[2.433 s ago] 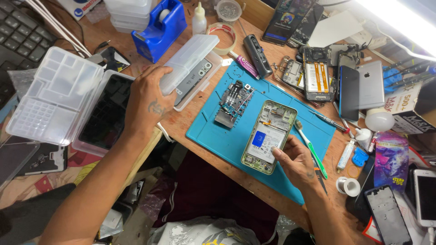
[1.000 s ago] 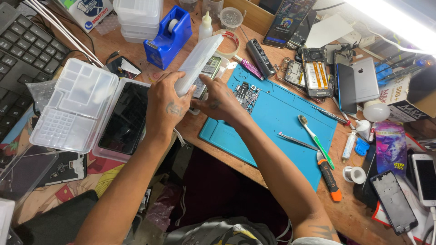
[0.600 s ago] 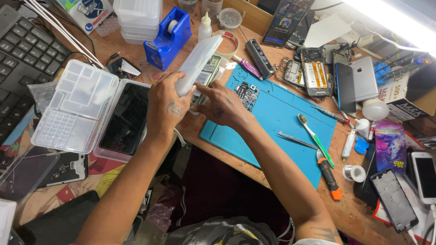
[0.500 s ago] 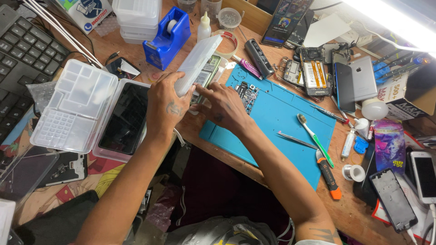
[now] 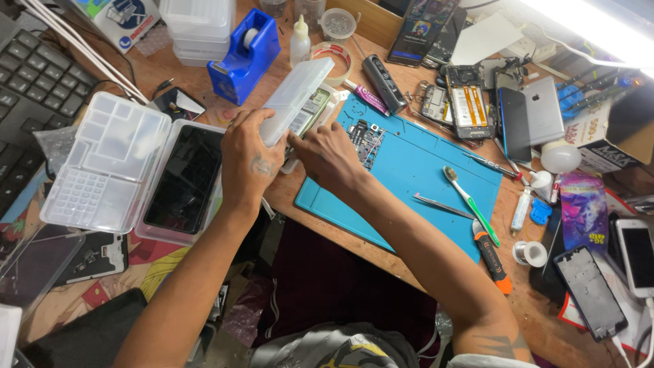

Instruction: The person disassembles a smartphone, removes the battery, cleans internal components with a toothbrush, and reassembles the device. They then handle a second smartphone, removing its back cover and inspecting the internal layout.

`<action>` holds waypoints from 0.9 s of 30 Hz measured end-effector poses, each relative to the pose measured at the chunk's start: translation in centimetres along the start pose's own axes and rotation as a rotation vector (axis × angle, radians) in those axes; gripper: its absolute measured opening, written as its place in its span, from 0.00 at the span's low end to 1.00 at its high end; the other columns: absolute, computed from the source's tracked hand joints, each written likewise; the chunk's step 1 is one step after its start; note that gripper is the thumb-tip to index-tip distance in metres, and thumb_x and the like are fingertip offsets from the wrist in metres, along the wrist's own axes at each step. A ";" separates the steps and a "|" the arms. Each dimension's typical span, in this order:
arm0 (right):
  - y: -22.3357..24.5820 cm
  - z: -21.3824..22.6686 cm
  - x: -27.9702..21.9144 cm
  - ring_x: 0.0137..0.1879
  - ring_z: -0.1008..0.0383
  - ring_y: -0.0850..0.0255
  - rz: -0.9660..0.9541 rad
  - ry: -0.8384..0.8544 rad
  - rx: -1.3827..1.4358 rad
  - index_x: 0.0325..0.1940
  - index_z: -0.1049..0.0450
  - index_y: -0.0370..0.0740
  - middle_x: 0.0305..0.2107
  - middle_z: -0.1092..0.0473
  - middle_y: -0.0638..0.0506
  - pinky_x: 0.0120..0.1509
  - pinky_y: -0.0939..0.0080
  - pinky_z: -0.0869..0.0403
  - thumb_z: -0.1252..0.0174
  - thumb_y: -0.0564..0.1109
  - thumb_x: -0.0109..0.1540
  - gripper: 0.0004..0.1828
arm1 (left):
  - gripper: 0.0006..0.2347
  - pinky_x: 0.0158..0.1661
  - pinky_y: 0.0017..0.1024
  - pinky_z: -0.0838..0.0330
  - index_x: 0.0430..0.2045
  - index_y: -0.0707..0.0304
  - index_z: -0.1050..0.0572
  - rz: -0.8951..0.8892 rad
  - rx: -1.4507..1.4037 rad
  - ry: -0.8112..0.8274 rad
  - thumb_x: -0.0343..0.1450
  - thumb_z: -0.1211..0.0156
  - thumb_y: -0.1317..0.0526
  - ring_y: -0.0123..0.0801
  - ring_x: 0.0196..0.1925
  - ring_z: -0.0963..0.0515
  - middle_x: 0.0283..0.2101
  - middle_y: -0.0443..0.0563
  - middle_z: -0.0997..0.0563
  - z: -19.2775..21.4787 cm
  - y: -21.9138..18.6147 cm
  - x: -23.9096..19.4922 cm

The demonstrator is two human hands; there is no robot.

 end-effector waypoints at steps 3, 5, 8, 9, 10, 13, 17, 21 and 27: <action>-0.8 0.7 0.6 0.25 0.27 0.57 0.101 -0.142 0.043 0.56 0.25 0.48 0.19 0.28 0.53 0.45 0.53 0.28 0.41 0.38 0.58 0.21 | 0.14 0.51 0.41 0.25 0.43 0.74 0.21 -0.037 0.007 -0.015 0.66 0.29 0.66 0.54 0.48 0.19 0.44 0.64 0.19 0.0 -0.3 0.0; -1.2 1.1 0.8 0.25 0.27 0.57 0.177 -0.214 0.058 0.52 0.24 0.47 0.17 0.29 0.53 0.48 0.52 0.27 0.41 0.38 0.59 0.17 | 0.14 0.50 0.42 0.25 0.43 0.74 0.21 -0.040 0.009 -0.022 0.66 0.30 0.67 0.54 0.48 0.19 0.44 0.64 0.19 0.0 -0.3 -0.2; -1.7 1.1 1.0 0.23 0.28 0.57 0.260 -0.191 0.007 0.55 0.24 0.44 0.14 0.30 0.52 0.51 0.53 0.26 0.42 0.40 0.66 0.13 | 0.14 0.50 0.42 0.26 0.43 0.73 0.21 -0.038 0.018 -0.030 0.65 0.29 0.67 0.54 0.47 0.19 0.44 0.63 0.19 -0.1 -0.3 -0.2; -1.8 1.0 1.1 0.20 0.29 0.57 0.283 -0.178 -0.021 0.56 0.24 0.43 0.12 0.30 0.52 0.51 0.53 0.26 0.42 0.41 0.66 0.14 | 0.14 0.50 0.42 0.26 0.43 0.73 0.21 -0.046 0.022 -0.033 0.65 0.29 0.67 0.54 0.48 0.20 0.44 0.63 0.19 -0.1 -0.3 -0.2; -2.1 0.9 1.0 0.18 0.29 0.56 0.304 -0.163 -0.050 0.58 0.25 0.41 0.10 0.31 0.51 0.51 0.54 0.26 0.43 0.43 0.67 0.15 | 0.14 0.50 0.42 0.26 0.43 0.73 0.21 -0.053 0.023 -0.034 0.65 0.29 0.67 0.54 0.48 0.20 0.43 0.63 0.19 -0.2 -0.4 -0.3; -2.5 1.5 1.1 0.30 0.26 0.58 0.397 -0.278 0.018 0.47 0.22 0.39 0.18 0.30 0.54 0.51 0.56 0.28 0.41 0.43 0.65 0.09 | 0.15 0.51 0.42 0.26 0.42 0.73 0.22 -0.057 0.037 -0.034 0.64 0.28 0.68 0.53 0.48 0.20 0.43 0.62 0.19 -0.3 -0.3 -0.2; -2.6 0.8 1.7 0.38 0.25 0.59 0.418 -0.240 0.007 0.30 0.24 0.42 0.21 0.29 0.54 0.56 0.56 0.28 0.39 0.43 0.62 0.06 | 0.15 0.50 0.42 0.26 0.43 0.72 0.22 -0.030 0.020 -0.041 0.63 0.28 0.69 0.53 0.49 0.20 0.44 0.62 0.20 -0.6 0.0 -0.4; -2.8 0.2 1.7 0.42 0.26 0.57 0.417 -0.199 0.056 0.29 0.25 0.42 0.26 0.27 0.52 0.54 0.54 0.29 0.39 0.41 0.58 0.03 | 0.17 0.52 0.42 0.27 0.43 0.71 0.23 -0.061 0.036 -0.079 0.61 0.28 0.70 0.54 0.50 0.21 0.45 0.62 0.20 -1.0 0.1 -0.5; -3.3 1.6 0.5 0.49 0.25 0.54 0.380 -0.292 0.195 0.42 0.23 0.39 0.36 0.25 0.50 0.58 0.53 0.28 0.41 0.34 0.53 0.13 | 0.21 0.54 0.46 0.31 0.45 0.69 0.26 -0.102 0.069 -0.090 0.59 0.26 0.67 0.56 0.52 0.24 0.49 0.61 0.23 -1.7 0.2 -1.2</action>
Point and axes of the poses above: each hand's wrist, its own x-axis towards the middle knuckle, its own z-axis out of the back of the hand, y = z × x, the point moved 5 cm from there along x, towards the middle knuckle
